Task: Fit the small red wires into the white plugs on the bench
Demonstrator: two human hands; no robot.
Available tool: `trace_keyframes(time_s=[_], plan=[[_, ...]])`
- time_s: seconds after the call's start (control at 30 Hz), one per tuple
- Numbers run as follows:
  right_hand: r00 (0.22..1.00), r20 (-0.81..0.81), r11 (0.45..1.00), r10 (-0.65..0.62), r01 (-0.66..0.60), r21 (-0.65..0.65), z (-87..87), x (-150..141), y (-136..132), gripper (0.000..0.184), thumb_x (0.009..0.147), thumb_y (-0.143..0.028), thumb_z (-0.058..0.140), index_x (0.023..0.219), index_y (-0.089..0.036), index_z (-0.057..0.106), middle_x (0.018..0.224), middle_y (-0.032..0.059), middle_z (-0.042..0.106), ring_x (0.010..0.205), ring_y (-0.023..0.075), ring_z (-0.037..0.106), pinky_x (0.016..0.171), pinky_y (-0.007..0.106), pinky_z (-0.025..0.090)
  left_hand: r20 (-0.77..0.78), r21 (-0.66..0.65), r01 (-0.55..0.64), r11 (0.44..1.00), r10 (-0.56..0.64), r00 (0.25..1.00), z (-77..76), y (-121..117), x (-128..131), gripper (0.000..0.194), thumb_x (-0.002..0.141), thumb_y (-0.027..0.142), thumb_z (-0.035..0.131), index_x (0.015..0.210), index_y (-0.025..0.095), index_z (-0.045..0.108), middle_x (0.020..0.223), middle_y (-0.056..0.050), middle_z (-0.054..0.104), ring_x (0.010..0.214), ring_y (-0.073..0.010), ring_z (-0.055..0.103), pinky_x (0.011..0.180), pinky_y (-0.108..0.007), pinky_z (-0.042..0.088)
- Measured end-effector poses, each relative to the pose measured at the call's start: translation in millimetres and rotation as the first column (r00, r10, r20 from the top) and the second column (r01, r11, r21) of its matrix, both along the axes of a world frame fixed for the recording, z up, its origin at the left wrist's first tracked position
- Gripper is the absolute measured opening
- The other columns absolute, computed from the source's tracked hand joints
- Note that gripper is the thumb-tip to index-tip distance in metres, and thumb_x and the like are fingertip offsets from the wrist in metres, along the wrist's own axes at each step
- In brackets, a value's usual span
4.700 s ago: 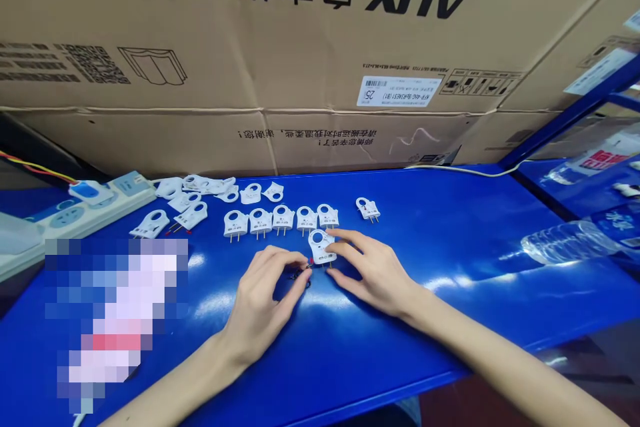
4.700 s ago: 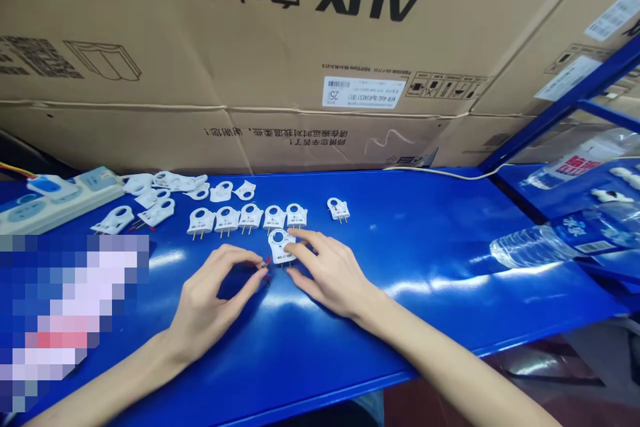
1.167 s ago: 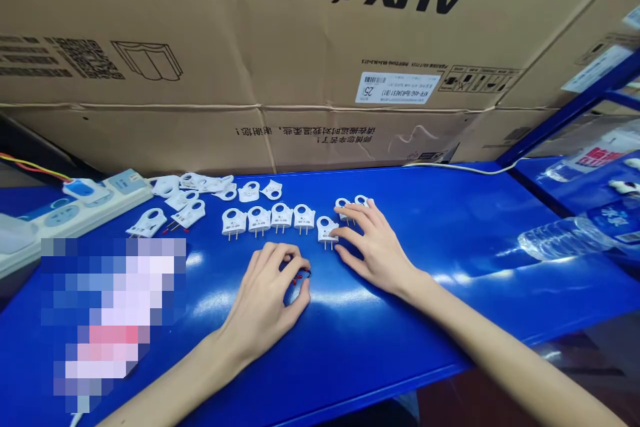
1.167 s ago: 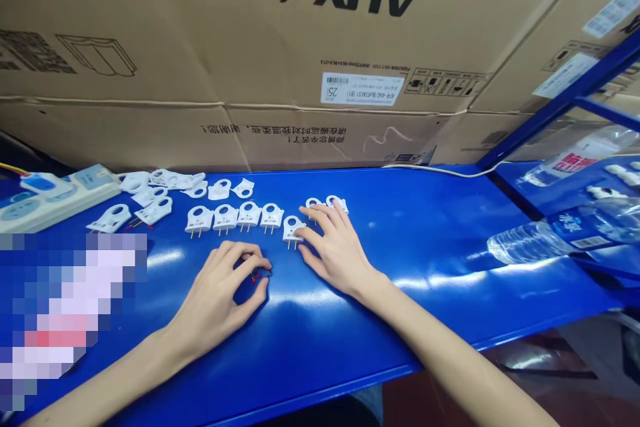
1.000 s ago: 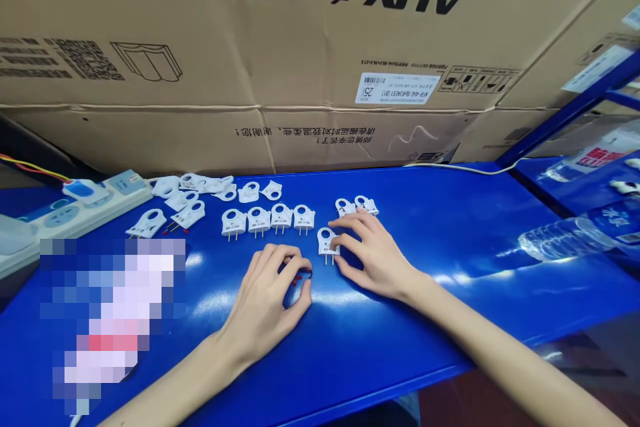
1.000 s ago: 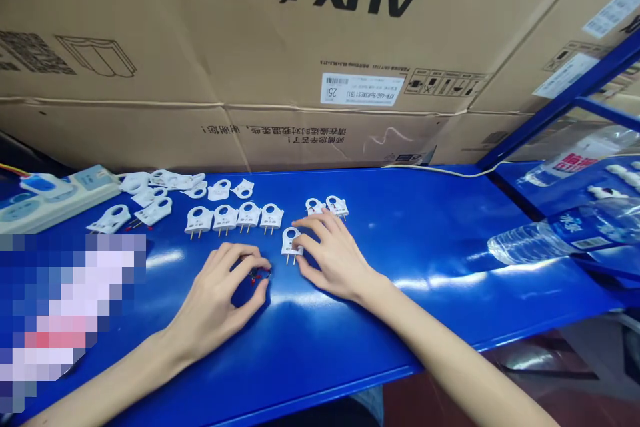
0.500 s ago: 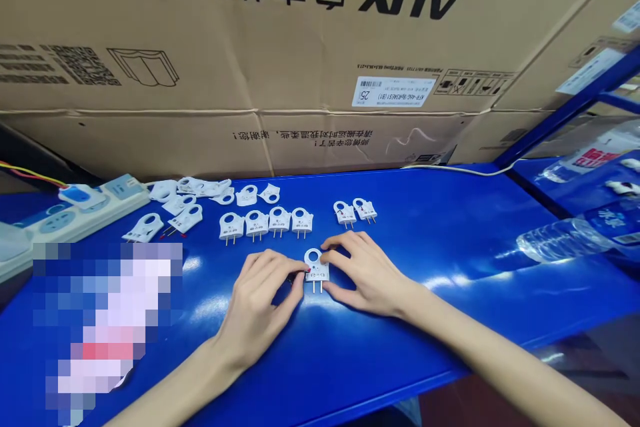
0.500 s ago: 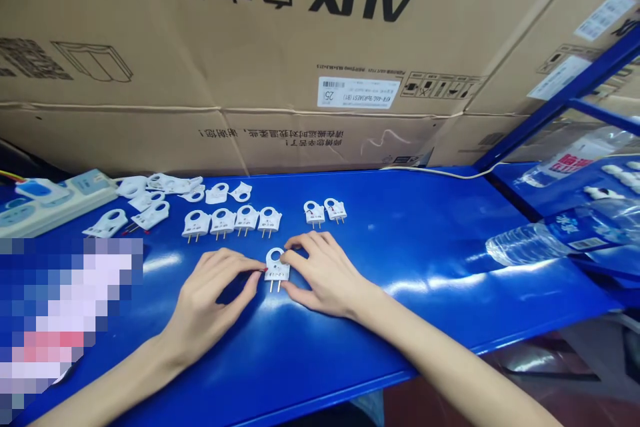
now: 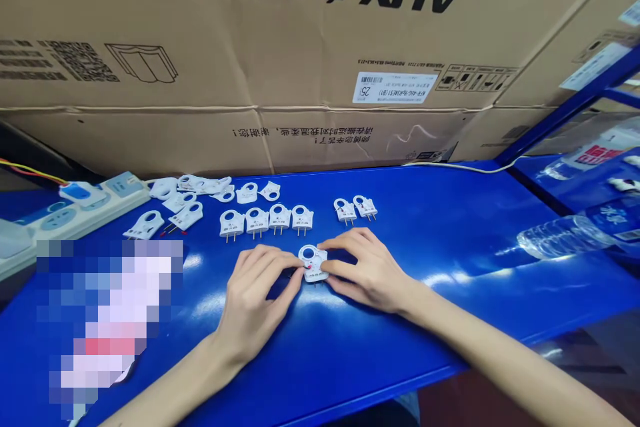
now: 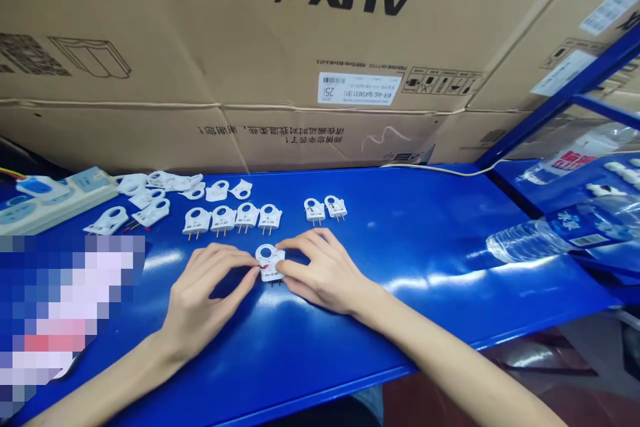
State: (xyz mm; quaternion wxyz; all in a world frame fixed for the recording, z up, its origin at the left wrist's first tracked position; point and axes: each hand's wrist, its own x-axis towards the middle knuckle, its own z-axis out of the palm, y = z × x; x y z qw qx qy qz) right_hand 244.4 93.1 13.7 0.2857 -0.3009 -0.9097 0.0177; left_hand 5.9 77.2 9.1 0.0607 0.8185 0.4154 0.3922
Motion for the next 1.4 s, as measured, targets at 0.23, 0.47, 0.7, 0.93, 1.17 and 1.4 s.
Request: trace_keyframes(time_s=[0.23,0.47,0.7,0.93,1.17,1.4], plan=[[1.000,-0.012,0.995,0.023,-0.021,0.094,1.8,-1,-1,0.010,0.099,-0.022,0.062,0.104,-0.021,0.071,0.120,0.0084,0.073,0.102,0.0206,0.065,0.089,0.039,0.049,0.026,0.016,0.022,1.000,-0.023,0.999,3.5,1,1,0.007,0.094,0.015,0.067,0.095,0.022,0.069,0.087,0.001,0.077,0.081,-0.0159,0.069,0.076,-0.034,0.046],[0.998,-0.059,0.994,0.000,0.006,0.111,1.5,-2,-2,0.009,0.099,-0.023,0.063,0.102,-0.020,0.071,0.120,0.0087,0.074,0.101,0.0202,0.066,0.088,0.038,0.049,0.009,0.074,0.037,0.997,-0.038,0.999,4.8,1,0,0.012,0.092,0.014,0.069,0.100,0.022,0.070,0.089,0.002,0.078,0.078,-0.0147,0.070,0.075,-0.033,0.047],[0.994,-0.072,0.996,-0.083,0.085,0.020,-2.4,-1,-1,0.013,0.100,-0.024,0.062,0.109,-0.020,0.070,0.127,0.0098,0.071,0.107,0.0225,0.065,0.089,0.040,0.051,-0.014,0.073,0.008,0.997,-0.007,1.000,1.1,0,0,0.022,0.094,0.013,0.065,0.114,0.022,0.066,0.095,-0.001,0.077,0.082,-0.0162,0.070,0.079,-0.034,0.049],[0.956,-0.028,0.955,-0.292,0.290,-0.069,-8.9,8,11,0.014,0.101,-0.031,0.063,0.111,-0.024,0.070,0.131,0.0097,0.066,0.119,0.0264,0.060,0.097,0.044,0.048,-0.128,-0.088,-0.012,0.996,0.001,0.992,-4.4,1,-1,0.013,0.098,0.020,0.059,0.110,0.021,0.063,0.099,-0.003,0.072,0.089,-0.0195,0.066,0.079,-0.036,0.045],[0.899,-0.012,0.899,-0.437,0.436,-0.041,-11.2,8,30,0.014,0.098,-0.032,0.068,0.108,-0.024,0.072,0.133,0.0096,0.065,0.121,0.0300,0.055,0.096,0.046,0.047,-0.252,-0.182,-0.045,0.982,-0.002,0.968,-5.2,-2,1,0.009,0.092,0.016,0.051,0.098,0.021,0.055,0.105,-0.007,0.065,0.096,-0.0241,0.058,0.080,-0.039,0.043],[0.897,0.007,0.896,-0.442,0.442,-0.048,-16.9,5,37,0.016,0.098,-0.030,0.067,0.110,-0.022,0.071,0.135,0.0123,0.063,0.123,0.0324,0.054,0.093,0.048,0.047,-0.264,-0.211,-0.072,0.975,0.014,0.965,-5.2,-2,1,0.013,0.087,0.011,0.049,0.094,0.022,0.051,0.103,-0.006,0.063,0.094,-0.0241,0.057,0.079,-0.039,0.042]])
